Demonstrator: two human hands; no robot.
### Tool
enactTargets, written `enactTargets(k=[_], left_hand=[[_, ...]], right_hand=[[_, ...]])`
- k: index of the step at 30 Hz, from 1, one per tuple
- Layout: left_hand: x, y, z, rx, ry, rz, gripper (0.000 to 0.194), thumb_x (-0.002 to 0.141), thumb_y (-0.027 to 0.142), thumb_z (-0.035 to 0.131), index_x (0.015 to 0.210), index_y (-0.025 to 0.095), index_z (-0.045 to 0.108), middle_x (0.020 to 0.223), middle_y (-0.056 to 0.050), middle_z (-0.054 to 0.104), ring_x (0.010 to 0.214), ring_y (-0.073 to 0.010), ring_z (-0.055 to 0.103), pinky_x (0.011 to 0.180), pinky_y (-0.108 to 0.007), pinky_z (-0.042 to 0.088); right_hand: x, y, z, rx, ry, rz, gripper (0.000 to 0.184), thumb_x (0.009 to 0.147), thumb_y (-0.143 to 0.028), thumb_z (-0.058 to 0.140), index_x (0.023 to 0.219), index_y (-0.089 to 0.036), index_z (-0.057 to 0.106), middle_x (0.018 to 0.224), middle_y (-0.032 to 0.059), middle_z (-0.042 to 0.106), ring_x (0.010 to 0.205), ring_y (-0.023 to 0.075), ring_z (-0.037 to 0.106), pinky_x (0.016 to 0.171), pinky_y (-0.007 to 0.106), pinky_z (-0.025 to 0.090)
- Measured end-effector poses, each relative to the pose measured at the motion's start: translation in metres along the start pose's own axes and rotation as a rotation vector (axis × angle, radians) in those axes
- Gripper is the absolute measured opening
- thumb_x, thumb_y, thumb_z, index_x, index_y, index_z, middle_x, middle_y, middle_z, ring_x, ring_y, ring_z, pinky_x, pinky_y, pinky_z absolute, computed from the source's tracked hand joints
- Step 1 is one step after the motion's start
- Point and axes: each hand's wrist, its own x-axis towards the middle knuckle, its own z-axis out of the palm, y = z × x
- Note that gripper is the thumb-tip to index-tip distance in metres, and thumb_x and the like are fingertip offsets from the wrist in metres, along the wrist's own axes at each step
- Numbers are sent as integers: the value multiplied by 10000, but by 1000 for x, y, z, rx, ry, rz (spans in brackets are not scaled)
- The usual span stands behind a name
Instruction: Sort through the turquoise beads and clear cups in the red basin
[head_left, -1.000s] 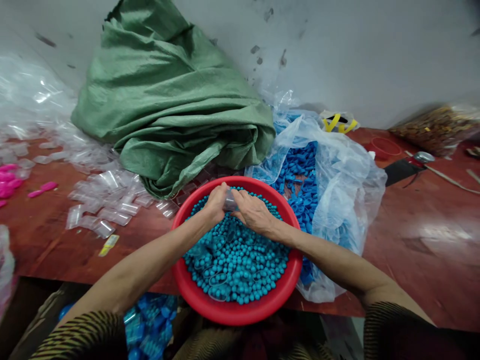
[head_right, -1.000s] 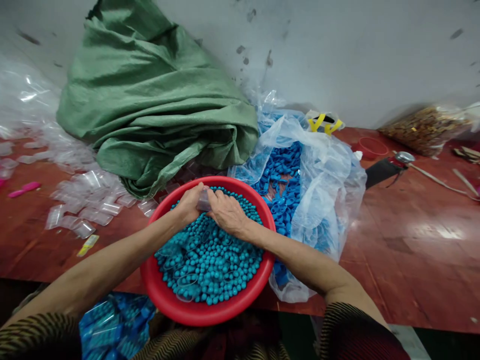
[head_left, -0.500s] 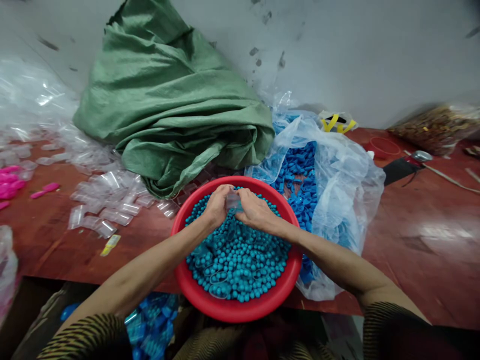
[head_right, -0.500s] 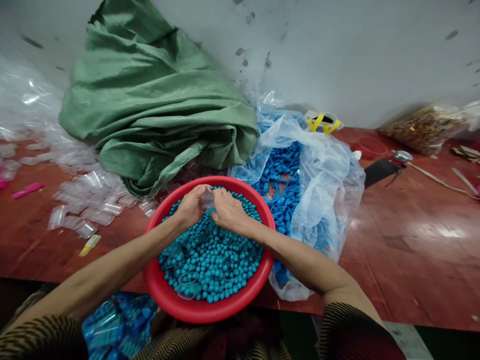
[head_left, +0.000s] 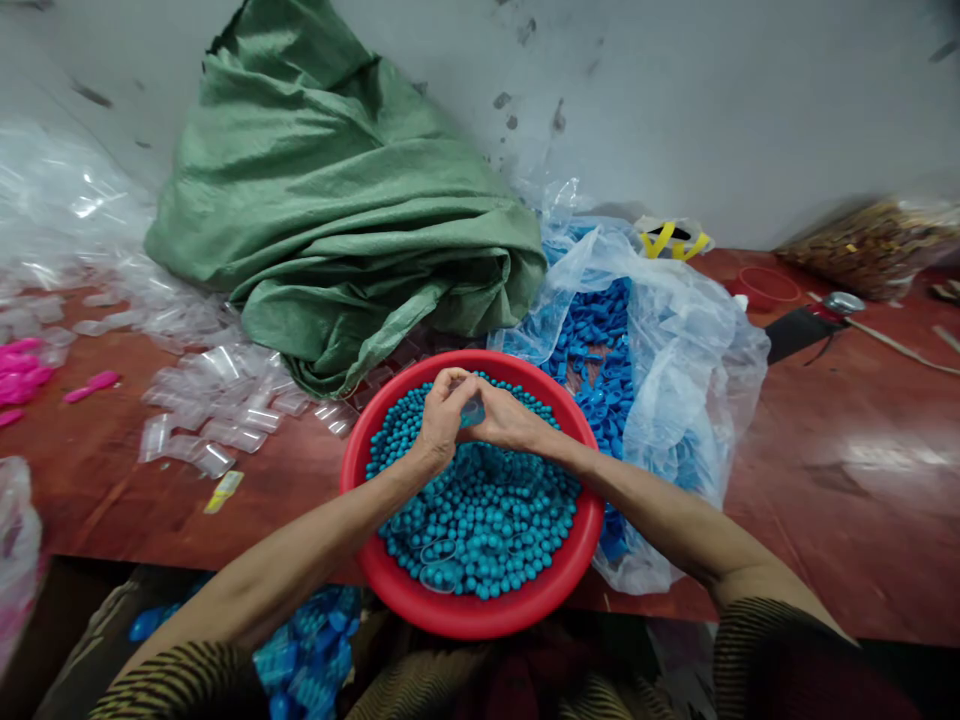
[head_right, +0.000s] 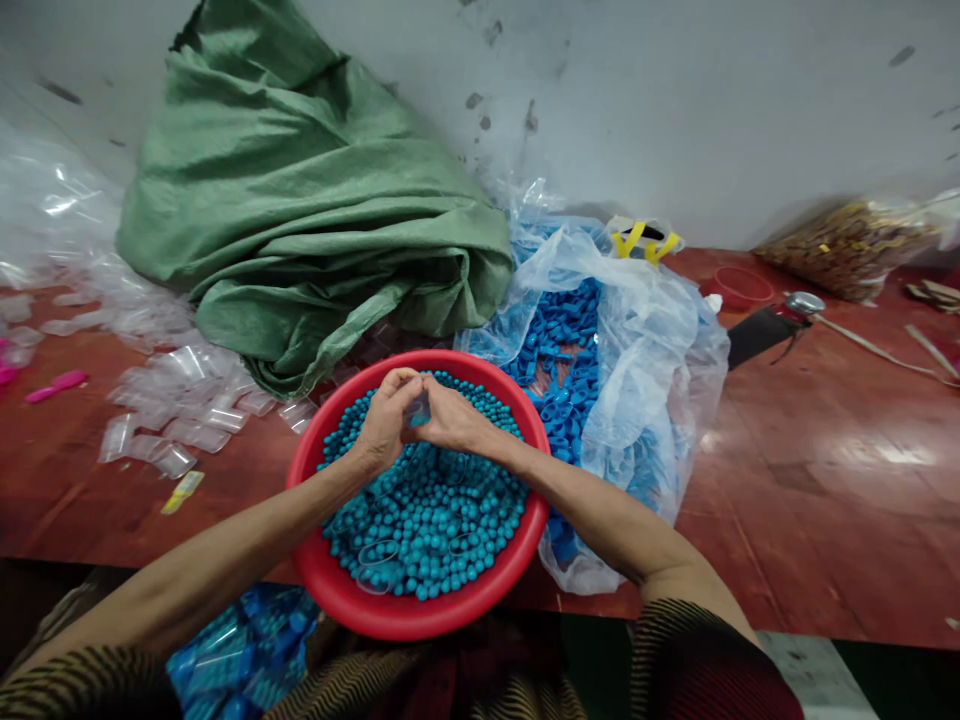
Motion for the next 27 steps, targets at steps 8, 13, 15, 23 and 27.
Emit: enactTargets(k=[8, 13, 15, 23, 27], left_hand=[[9, 5, -13, 396, -149, 58, 321, 884, 372, 382, 1119, 193, 509, 1185, -71, 563, 1159, -186, 505, 983, -309, 395], [16, -8, -46, 781, 11, -58, 335, 869, 330, 395, 1097, 138, 549, 1196, -124, 574, 1189, -251, 480, 1062, -423, 312], [18, -15, -53, 798, 3, -108, 355, 862, 311, 395, 1115, 121, 554, 1259, -144, 550, 1234, -261, 453, 1080, -428, 290], [22, -19, -46, 679, -119, -305, 522, 877, 371, 391, 1343, 139, 431, 1485, -121, 362, 1374, -224, 328, 1115, -345, 282], [18, -14, -44, 604, -148, -321, 564, 877, 411, 391, 1390, 179, 356, 1524, -99, 289, 1396, -217, 281, 1122, -365, 277]], right_hand=[[3, 1, -24, -525, -14, -81, 356, 760, -232, 576, 1089, -120, 500, 1038, 107, 629, 902, 216, 601, 714, 290, 453], [7, 2, -25, -1012, -247, 70, 313, 864, -55, 346, 1095, -62, 557, 1031, 206, 633, 910, 262, 626, 683, 341, 454], [16, 3, -14, -1034, -336, 165, 328, 852, -10, 326, 1012, -36, 611, 958, 226, 659, 897, 283, 643, 660, 354, 460], [52, 21, 15, -820, -397, 73, 199, 767, -67, 549, 932, -93, 658, 1013, 179, 690, 970, 260, 642, 754, 308, 471], [52, 38, 18, -586, -293, 69, 211, 657, -55, 642, 862, -102, 653, 924, 106, 711, 852, 204, 651, 693, 232, 468]])
